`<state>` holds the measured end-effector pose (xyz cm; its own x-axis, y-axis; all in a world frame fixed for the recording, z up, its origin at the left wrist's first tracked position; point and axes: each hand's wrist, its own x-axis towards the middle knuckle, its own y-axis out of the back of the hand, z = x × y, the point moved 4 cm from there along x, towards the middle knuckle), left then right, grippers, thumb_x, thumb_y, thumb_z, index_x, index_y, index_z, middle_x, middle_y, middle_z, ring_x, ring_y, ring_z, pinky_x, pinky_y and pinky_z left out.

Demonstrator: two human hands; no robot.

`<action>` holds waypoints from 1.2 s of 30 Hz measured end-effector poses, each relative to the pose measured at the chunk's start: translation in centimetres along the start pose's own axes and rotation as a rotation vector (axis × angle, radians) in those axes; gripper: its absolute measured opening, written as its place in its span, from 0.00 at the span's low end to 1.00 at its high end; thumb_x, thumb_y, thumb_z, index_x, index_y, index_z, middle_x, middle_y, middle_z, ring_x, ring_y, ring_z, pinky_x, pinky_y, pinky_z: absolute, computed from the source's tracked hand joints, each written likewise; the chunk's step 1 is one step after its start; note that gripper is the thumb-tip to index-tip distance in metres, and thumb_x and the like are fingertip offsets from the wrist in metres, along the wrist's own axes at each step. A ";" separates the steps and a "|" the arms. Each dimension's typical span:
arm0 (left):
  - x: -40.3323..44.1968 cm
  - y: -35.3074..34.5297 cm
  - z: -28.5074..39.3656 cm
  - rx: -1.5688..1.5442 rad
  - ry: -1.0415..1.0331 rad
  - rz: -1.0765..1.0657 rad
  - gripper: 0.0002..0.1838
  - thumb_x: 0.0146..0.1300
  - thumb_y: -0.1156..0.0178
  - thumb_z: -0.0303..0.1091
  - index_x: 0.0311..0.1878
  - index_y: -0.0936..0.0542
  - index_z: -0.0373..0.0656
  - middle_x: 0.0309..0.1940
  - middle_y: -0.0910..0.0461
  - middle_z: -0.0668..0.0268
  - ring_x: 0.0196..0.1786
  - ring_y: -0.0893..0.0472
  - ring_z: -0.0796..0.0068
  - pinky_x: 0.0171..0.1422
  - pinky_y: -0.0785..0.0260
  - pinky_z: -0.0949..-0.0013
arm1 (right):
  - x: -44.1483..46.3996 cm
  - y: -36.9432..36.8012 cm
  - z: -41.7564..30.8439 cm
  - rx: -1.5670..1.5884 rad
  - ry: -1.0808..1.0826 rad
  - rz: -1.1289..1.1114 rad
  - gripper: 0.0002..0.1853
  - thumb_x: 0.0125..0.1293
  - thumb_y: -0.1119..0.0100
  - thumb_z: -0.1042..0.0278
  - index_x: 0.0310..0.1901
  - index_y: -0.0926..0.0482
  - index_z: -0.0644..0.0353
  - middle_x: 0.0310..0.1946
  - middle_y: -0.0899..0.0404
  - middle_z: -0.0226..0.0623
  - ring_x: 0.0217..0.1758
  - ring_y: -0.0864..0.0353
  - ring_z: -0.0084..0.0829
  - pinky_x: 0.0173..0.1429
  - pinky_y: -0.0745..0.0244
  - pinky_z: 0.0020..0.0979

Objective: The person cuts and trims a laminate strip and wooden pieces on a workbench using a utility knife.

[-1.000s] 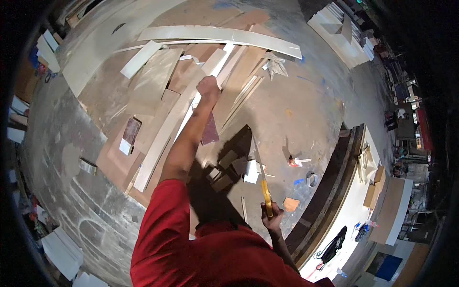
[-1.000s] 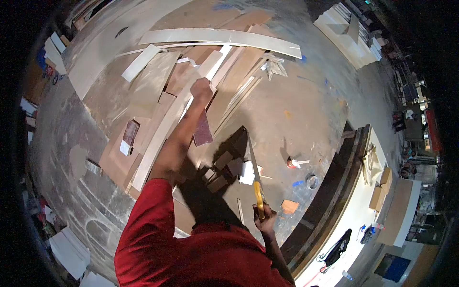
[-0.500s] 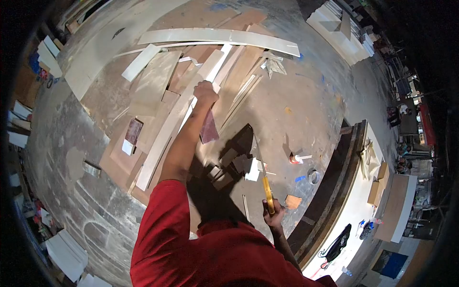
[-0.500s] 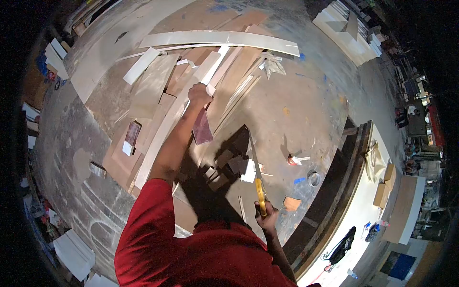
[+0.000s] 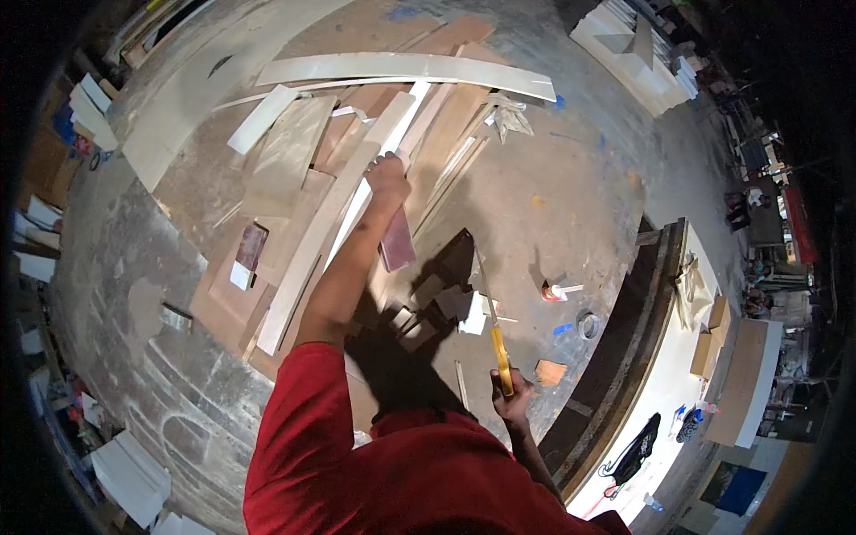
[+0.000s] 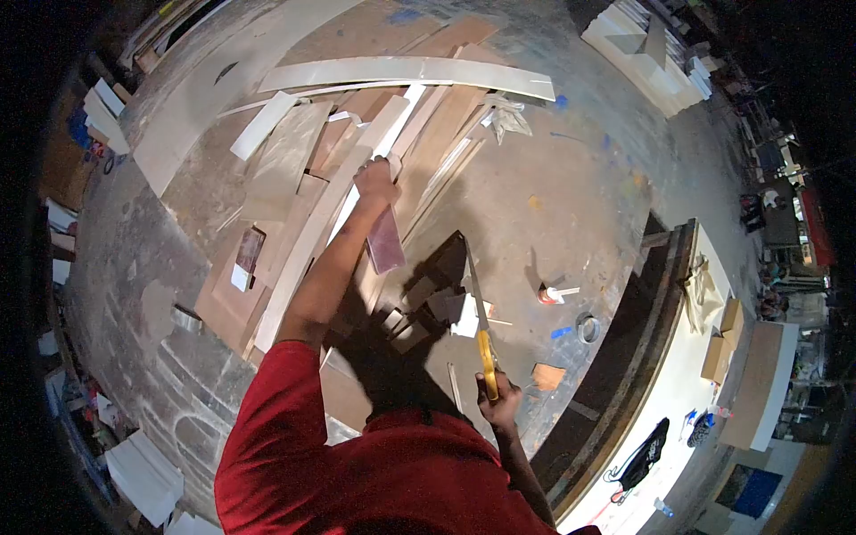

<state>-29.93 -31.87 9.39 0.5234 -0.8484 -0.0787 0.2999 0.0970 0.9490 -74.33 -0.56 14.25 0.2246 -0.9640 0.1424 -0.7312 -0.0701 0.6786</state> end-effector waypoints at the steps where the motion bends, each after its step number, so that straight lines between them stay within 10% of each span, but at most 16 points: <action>1: 0.4 0.0 -0.1 -0.074 0.008 -0.077 0.27 0.58 0.27 0.35 0.58 0.22 0.33 0.57 0.18 0.47 0.62 0.17 0.50 0.64 0.21 0.53 | 0.1 0.0 -0.3 0.003 0.008 0.027 0.11 0.70 0.28 0.66 0.34 0.21 0.59 0.20 0.27 0.37 0.19 0.26 0.32 0.27 0.29 0.34; 11: 7.8 4.7 -2.7 -0.607 -0.157 0.138 0.24 0.59 0.30 0.33 0.59 0.21 0.39 0.50 0.14 0.42 0.56 0.15 0.45 0.61 0.23 0.50 | 0.4 0.6 -1.0 -0.058 0.055 0.066 0.17 0.74 0.31 0.57 0.33 0.21 0.60 0.19 0.26 0.40 0.17 0.27 0.33 0.25 0.31 0.36; 13: 9.8 8.1 -3.1 -0.723 -0.447 0.403 0.24 0.61 0.27 0.35 0.59 0.20 0.40 0.50 0.13 0.46 0.53 0.13 0.52 0.59 0.23 0.54 | 0.3 0.5 -1.1 -0.064 0.034 0.064 0.17 0.74 0.32 0.56 0.33 0.21 0.60 0.20 0.26 0.40 0.18 0.27 0.33 0.25 0.31 0.36; 20: 6.9 25.9 -2.6 -1.201 -0.456 0.463 0.18 0.71 0.31 0.32 0.58 0.21 0.35 0.46 0.11 0.57 0.47 0.14 0.71 0.54 0.23 0.67 | -0.1 0.8 -0.7 -0.062 -0.007 0.062 0.12 0.73 0.31 0.61 0.37 0.21 0.60 0.22 0.22 0.42 0.19 0.21 0.44 0.27 0.26 0.40; 23: 3.2 29.4 -2.9 -1.050 -0.229 0.402 0.20 0.72 0.31 0.35 0.61 0.22 0.37 0.43 0.13 0.62 0.43 0.16 0.75 0.48 0.23 0.68 | -0.3 0.9 -0.3 -0.103 -0.025 0.096 0.13 0.73 0.32 0.60 0.37 0.21 0.60 0.21 0.23 0.42 0.20 0.21 0.44 0.28 0.25 0.41; 25: -0.1 28.6 -1.0 -1.480 -0.329 0.144 0.17 0.75 0.33 0.37 0.61 0.21 0.39 0.41 0.13 0.64 0.39 0.18 0.78 0.42 0.23 0.69 | -0.5 0.8 0.1 -0.106 -0.093 0.094 0.13 0.73 0.32 0.59 0.37 0.19 0.61 0.20 0.23 0.42 0.20 0.21 0.43 0.29 0.25 0.41; 27: -4.4 27.4 -0.1 -1.398 -0.279 0.021 0.15 0.75 0.35 0.34 0.58 0.22 0.37 0.37 0.13 0.61 0.35 0.17 0.76 0.38 0.23 0.70 | -0.9 1.0 0.2 0.092 -0.071 0.208 0.15 0.74 0.33 0.62 0.33 0.20 0.64 0.20 0.28 0.36 0.22 0.29 0.29 0.29 0.33 0.35; 31: -11.6 19.7 1.0 -1.180 -0.262 -0.075 0.29 0.72 0.31 0.41 0.68 0.24 0.33 0.56 0.14 0.58 0.55 0.18 0.70 0.63 0.26 0.65 | -1.5 2.6 -1.3 0.086 -0.089 0.214 0.13 0.74 0.34 0.64 0.33 0.21 0.64 0.21 0.28 0.35 0.25 0.30 0.26 0.31 0.32 0.33; 36: -24.8 7.9 4.0 -1.217 -0.421 -0.600 0.26 0.68 0.27 0.37 0.63 0.20 0.33 0.48 0.14 0.64 0.50 0.16 0.79 0.53 0.22 0.70 | -3.9 5.6 -1.9 -0.016 -0.054 0.339 0.09 0.72 0.32 0.63 0.37 0.16 0.60 0.22 0.20 0.35 0.23 0.21 0.28 0.32 0.26 0.33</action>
<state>-43.70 -12.13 20.10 -0.1347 -0.9885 -0.0692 0.9894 -0.1304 -0.0636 -78.06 3.32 18.84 -0.0645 -0.9439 0.3240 -0.7478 0.2607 0.6106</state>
